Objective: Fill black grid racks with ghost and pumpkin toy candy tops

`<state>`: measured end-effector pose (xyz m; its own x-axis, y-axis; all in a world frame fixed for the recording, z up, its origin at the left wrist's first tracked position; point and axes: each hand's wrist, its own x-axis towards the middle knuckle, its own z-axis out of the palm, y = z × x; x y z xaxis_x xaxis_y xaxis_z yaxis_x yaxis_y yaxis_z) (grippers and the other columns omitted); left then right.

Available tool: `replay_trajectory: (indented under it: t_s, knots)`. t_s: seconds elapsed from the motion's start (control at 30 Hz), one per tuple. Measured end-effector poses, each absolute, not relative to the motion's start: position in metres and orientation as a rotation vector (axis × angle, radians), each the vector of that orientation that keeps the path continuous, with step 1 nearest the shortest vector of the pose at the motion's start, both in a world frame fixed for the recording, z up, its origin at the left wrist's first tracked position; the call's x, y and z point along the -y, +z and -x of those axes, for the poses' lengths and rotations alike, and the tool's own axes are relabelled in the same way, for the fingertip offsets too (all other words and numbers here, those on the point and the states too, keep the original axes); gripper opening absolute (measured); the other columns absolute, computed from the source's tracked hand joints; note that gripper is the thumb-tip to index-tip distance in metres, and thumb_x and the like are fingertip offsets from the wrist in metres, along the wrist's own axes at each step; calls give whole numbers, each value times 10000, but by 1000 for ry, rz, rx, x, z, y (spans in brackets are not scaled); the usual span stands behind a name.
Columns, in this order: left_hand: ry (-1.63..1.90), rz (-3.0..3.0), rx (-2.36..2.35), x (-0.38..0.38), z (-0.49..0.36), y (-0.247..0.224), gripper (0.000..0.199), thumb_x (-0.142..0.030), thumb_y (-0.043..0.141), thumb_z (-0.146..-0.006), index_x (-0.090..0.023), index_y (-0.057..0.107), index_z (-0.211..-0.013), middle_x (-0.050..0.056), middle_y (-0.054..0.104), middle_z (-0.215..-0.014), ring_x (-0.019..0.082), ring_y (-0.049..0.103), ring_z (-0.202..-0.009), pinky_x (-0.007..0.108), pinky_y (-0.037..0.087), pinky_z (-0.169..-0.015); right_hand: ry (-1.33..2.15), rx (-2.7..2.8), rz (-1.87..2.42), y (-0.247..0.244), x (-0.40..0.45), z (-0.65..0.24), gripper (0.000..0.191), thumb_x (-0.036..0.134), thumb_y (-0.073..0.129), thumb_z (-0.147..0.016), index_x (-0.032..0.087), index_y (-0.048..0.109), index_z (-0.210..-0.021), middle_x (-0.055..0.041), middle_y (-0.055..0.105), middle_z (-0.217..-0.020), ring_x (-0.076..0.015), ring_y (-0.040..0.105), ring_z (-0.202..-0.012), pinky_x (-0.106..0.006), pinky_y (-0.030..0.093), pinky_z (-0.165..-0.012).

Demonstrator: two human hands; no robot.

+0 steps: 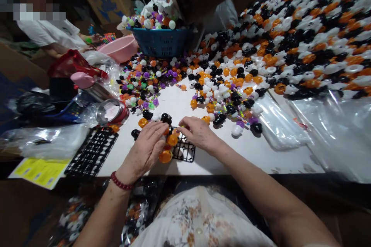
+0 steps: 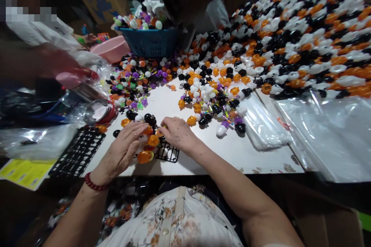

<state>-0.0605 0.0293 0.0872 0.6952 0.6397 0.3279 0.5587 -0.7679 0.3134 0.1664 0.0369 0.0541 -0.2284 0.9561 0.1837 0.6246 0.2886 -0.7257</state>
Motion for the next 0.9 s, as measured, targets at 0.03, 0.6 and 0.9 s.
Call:
replay_trajectory:
  t_s: [0.03,0.6,0.9]
  knots:
    - [619,-2718,-967,-29,61,85,442,-247,358,-1018,-216,410,-1456,94,526,-1431,229,414,-1385,481,296,-1207,698,1984,1405,56,-40,-162,152,303,568,-965,179,652,-940,-40,658,-849,-166,558,-810,-279,367,-740]
    - [344,-2945,-998,-38,61,73,558,-380,410,-1002,-250,312,-1535,46,417,-1556,237,330,-1452,479,144,-1247,1037,1840,1255,41,-39,-135,234,198,413,-991,189,571,-819,33,568,-755,-112,498,-714,-228,374,-684]
    - [415,-2971,-1010,-39,63,71,484,-344,400,-1002,-173,449,-1452,78,500,-1493,235,382,-1423,464,164,-1242,114,2191,2016,32,-65,-241,250,84,492,-904,130,716,-1003,-165,629,-1076,-269,558,-1015,-346,430,-856]
